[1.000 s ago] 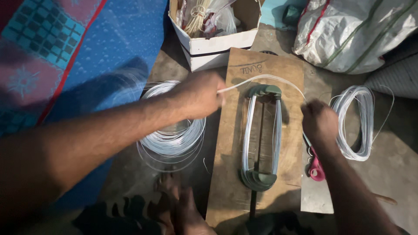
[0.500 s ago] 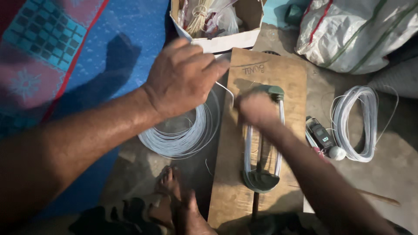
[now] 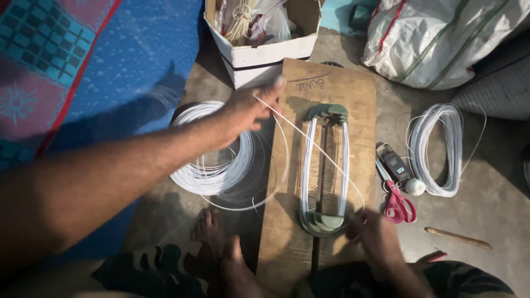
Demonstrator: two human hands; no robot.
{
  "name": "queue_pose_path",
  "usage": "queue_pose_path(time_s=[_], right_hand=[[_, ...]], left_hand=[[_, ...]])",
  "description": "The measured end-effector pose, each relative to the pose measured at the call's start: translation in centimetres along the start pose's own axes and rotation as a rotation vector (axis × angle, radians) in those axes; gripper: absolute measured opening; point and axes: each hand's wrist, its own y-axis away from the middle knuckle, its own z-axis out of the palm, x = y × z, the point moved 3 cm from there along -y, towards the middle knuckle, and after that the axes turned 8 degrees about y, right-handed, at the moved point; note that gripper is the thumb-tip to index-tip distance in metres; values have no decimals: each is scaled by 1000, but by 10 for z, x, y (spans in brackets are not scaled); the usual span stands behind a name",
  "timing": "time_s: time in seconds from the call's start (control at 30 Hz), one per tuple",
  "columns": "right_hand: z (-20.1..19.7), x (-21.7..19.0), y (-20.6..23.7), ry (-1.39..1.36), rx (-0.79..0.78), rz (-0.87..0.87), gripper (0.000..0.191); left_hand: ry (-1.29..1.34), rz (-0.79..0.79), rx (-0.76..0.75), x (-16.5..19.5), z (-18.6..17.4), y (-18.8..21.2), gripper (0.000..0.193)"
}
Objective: The person sits on the floor and winds white plastic-coated wire from a large coil onto a green oval winding frame mounted on a wooden board, repeatedly looping the wire around the frame by hand and tightening the wraps. They work the wire end free from the coil and continue winding to build up the coil on the frame.
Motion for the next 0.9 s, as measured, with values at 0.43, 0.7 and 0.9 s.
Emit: queue_pose_path(time_s=[0.43,0.7,0.9], right_hand=[[-91,-165,-181,213,265,-211,20],[-75,-267,-224,741,206,-567,21],[-1,-271,-131,956,298,-976,22]], left_hand=[[-603,-8,86,31,13,15,20],[-1478,398,220,90,4,55,12],[-1597,843,298,103,4,75,10]])
